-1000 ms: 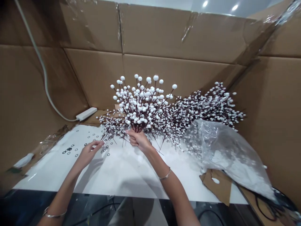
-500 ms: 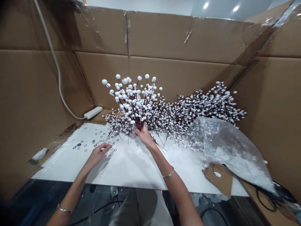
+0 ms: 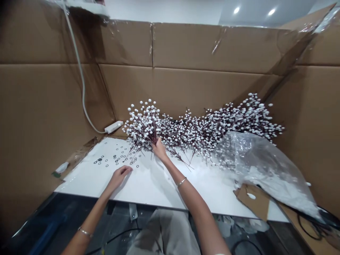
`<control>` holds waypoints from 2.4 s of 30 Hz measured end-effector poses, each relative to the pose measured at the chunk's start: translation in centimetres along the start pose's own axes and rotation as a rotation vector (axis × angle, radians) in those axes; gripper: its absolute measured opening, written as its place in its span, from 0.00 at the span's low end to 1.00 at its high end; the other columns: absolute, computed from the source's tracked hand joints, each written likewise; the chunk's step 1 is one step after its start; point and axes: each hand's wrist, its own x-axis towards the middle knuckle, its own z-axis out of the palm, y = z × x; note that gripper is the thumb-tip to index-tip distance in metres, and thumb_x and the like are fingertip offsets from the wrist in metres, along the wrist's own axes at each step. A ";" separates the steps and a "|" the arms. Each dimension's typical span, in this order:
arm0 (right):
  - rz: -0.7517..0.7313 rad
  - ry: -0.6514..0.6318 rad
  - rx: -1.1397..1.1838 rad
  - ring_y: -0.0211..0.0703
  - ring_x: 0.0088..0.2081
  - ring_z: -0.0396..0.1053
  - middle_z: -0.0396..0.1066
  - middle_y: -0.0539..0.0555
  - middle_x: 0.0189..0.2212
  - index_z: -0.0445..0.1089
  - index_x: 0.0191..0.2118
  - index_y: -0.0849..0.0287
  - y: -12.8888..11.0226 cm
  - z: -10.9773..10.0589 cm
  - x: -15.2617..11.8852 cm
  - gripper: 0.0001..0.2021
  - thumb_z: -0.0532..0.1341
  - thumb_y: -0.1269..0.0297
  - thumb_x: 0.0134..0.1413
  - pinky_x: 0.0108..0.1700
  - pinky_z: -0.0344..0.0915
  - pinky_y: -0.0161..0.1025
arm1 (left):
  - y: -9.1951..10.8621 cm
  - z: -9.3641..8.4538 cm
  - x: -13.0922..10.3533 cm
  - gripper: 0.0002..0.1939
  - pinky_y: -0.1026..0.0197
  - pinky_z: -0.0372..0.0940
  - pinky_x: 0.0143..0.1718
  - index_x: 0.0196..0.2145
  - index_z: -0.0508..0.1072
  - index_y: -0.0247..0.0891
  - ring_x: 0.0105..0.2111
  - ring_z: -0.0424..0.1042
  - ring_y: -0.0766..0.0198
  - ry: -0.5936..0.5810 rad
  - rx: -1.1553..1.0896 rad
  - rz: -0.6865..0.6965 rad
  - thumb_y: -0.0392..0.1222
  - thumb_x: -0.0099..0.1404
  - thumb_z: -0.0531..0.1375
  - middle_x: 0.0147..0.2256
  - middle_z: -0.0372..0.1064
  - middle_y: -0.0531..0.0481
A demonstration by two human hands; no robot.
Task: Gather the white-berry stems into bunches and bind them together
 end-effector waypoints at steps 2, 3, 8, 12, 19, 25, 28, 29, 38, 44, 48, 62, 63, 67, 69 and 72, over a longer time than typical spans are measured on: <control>0.029 -0.022 -0.003 0.52 0.42 0.69 0.70 0.62 0.42 0.56 0.51 0.61 0.6 1.0 0.6 0.18 0.54 0.62 0.55 0.47 0.63 0.46 | -0.2 0.0 -0.3 0.16 0.56 0.63 0.46 0.34 0.75 0.37 0.41 0.71 0.56 0.015 0.021 0.030 0.52 0.61 0.55 0.38 0.74 0.46; 0.040 -0.033 0.000 0.51 0.41 0.69 0.70 0.62 0.41 0.56 0.51 0.61 1.0 1.3 0.8 0.19 0.54 0.63 0.55 0.47 0.63 0.46 | -0.2 0.0 -0.5 0.16 0.56 0.63 0.47 0.34 0.75 0.38 0.42 0.70 0.56 0.023 0.040 0.048 0.51 0.62 0.54 0.38 0.74 0.46; 0.029 -0.103 0.052 0.46 0.37 0.68 0.71 0.57 0.35 0.64 0.42 0.61 2.4 1.6 0.8 0.13 0.57 0.60 0.52 0.43 0.64 0.40 | -0.3 0.3 -1.2 0.14 0.56 0.62 0.47 0.35 0.74 0.39 0.43 0.68 0.58 0.016 0.124 0.125 0.49 0.65 0.52 0.38 0.72 0.47; 0.006 -0.223 0.145 0.36 0.25 0.63 0.67 0.51 0.23 0.65 0.29 0.62 3.3 0.9 0.2 0.11 0.56 0.58 0.53 0.32 0.62 0.33 | -0.4 0.3 -1.2 0.14 0.56 0.62 0.47 0.35 0.73 0.39 0.43 0.68 0.58 0.006 0.127 0.136 0.48 0.65 0.52 0.39 0.72 0.46; -0.065 -0.284 0.387 0.29 0.18 0.57 0.67 0.48 0.21 0.62 0.29 0.63 2.9 0.7 0.1 0.19 0.53 0.48 0.55 0.22 0.54 0.29 | -0.3 0.3 -1.2 0.15 0.56 0.62 0.47 0.36 0.73 0.39 0.43 0.68 0.57 0.010 0.139 0.137 0.49 0.66 0.51 0.38 0.71 0.46; -0.172 -0.203 0.518 0.29 0.19 0.60 0.68 0.49 0.24 0.64 0.33 0.62 1.1 -2.5 -0.4 0.21 0.55 0.44 0.55 0.23 0.53 0.29 | -0.7 0.3 -1.2 0.14 0.57 0.64 0.46 0.39 0.71 0.38 0.42 0.69 0.58 0.130 0.019 0.093 0.49 0.65 0.52 0.41 0.70 0.44; -0.173 -0.116 0.570 0.29 0.19 0.61 0.68 0.48 0.24 0.63 0.34 0.61 0.9 -5.2 -0.9 0.21 0.54 0.44 0.56 0.22 0.52 0.29 | -0.8 -0.1 0.1 0.16 0.55 0.64 0.47 0.47 0.68 0.38 0.47 0.65 0.56 0.309 0.109 0.102 0.48 0.64 0.53 0.48 0.65 0.41; -0.166 -0.075 0.587 0.29 0.19 0.61 0.68 0.48 0.24 0.62 0.35 0.60 1.0 -6.1 -1.0 0.21 0.55 0.44 0.55 0.22 0.53 0.29 | -0.7 -0.3 0.7 0.18 0.54 0.63 0.49 0.49 0.67 0.37 0.49 0.64 0.55 0.340 0.185 0.107 0.47 0.64 0.54 0.50 0.64 0.40; 0.045 0.249 0.748 0.29 0.17 0.59 0.67 0.49 0.22 0.61 0.33 0.59 5.8 -13.0 -1.3 0.27 0.63 0.38 0.40 0.18 0.48 0.30 | 2.0 1.1 6.6 0.14 0.47 0.55 0.49 0.45 0.72 0.36 0.48 0.63 0.46 0.158 0.698 0.109 0.42 0.64 0.54 0.44 0.72 0.38; 0.219 0.188 0.658 0.32 0.16 0.58 0.68 0.50 0.20 0.61 0.30 0.60 9.1 -14.1 -0.8 0.29 0.63 0.36 0.35 0.16 0.45 0.31 | 3.6 1.0 7.6 0.13 0.48 0.56 0.48 0.41 0.74 0.39 0.48 0.64 0.46 0.164 0.678 0.133 0.45 0.64 0.53 0.44 0.73 0.41; 0.259 0.149 0.627 0.32 0.16 0.58 0.69 0.51 0.20 0.63 0.30 0.61 9.7 -14.5 -0.4 0.25 0.65 0.42 0.38 0.16 0.44 0.30 | 7.0 -3.3 7.4 0.15 0.49 0.57 0.51 0.42 0.74 0.42 0.49 0.64 0.49 0.294 0.556 0.217 0.51 0.64 0.55 0.45 0.72 0.45; 0.133 0.076 0.812 0.27 0.21 0.55 0.67 0.50 0.28 0.66 0.44 0.61 8.1 -16.1 -2.1 0.25 0.66 0.50 0.42 0.21 0.51 0.29 | 12.9 -8.9 2.5 0.15 0.54 0.63 0.50 0.39 0.76 0.44 0.46 0.69 0.56 0.438 0.251 0.242 0.55 0.62 0.58 0.44 0.73 0.51; 0.105 0.082 0.817 0.27 0.20 0.55 0.66 0.50 0.28 0.66 0.44 0.61 7.8 -16.1 -2.0 0.26 0.66 0.49 0.42 0.21 0.51 0.29 | 12.7 -8.7 2.6 0.15 0.54 0.63 0.49 0.38 0.76 0.44 0.45 0.70 0.57 0.429 0.252 0.231 0.55 0.61 0.58 0.44 0.73 0.52; 0.008 0.102 0.823 0.28 0.20 0.54 0.64 0.48 0.28 0.66 0.45 0.57 6.5 -16.6 -1.4 0.24 0.65 0.49 0.45 0.22 0.51 0.30 | 12.2 -8.0 2.9 0.16 0.59 0.65 0.44 0.38 0.76 0.44 0.46 0.70 0.57 0.391 0.242 0.184 0.55 0.62 0.57 0.44 0.74 0.52; -0.031 0.105 0.831 0.27 0.20 0.55 0.64 0.48 0.28 0.66 0.45 0.57 6.0 -16.9 -0.9 0.22 0.64 0.50 0.46 0.22 0.52 0.30 | 12.0 -7.8 2.9 0.17 0.61 0.66 0.38 0.39 0.76 0.44 0.45 0.70 0.57 0.381 0.244 0.145 0.57 0.61 0.58 0.45 0.73 0.52; -0.076 0.096 0.831 0.27 0.20 0.55 0.63 0.48 0.28 0.66 0.45 0.57 5.7 -17.3 -0.2 0.21 0.64 0.50 0.48 0.22 0.51 0.30 | 11.6 -7.7 2.9 0.18 0.61 0.66 0.39 0.39 0.76 0.44 0.44 0.69 0.57 0.365 0.239 0.116 0.58 0.60 0.58 0.46 0.73 0.52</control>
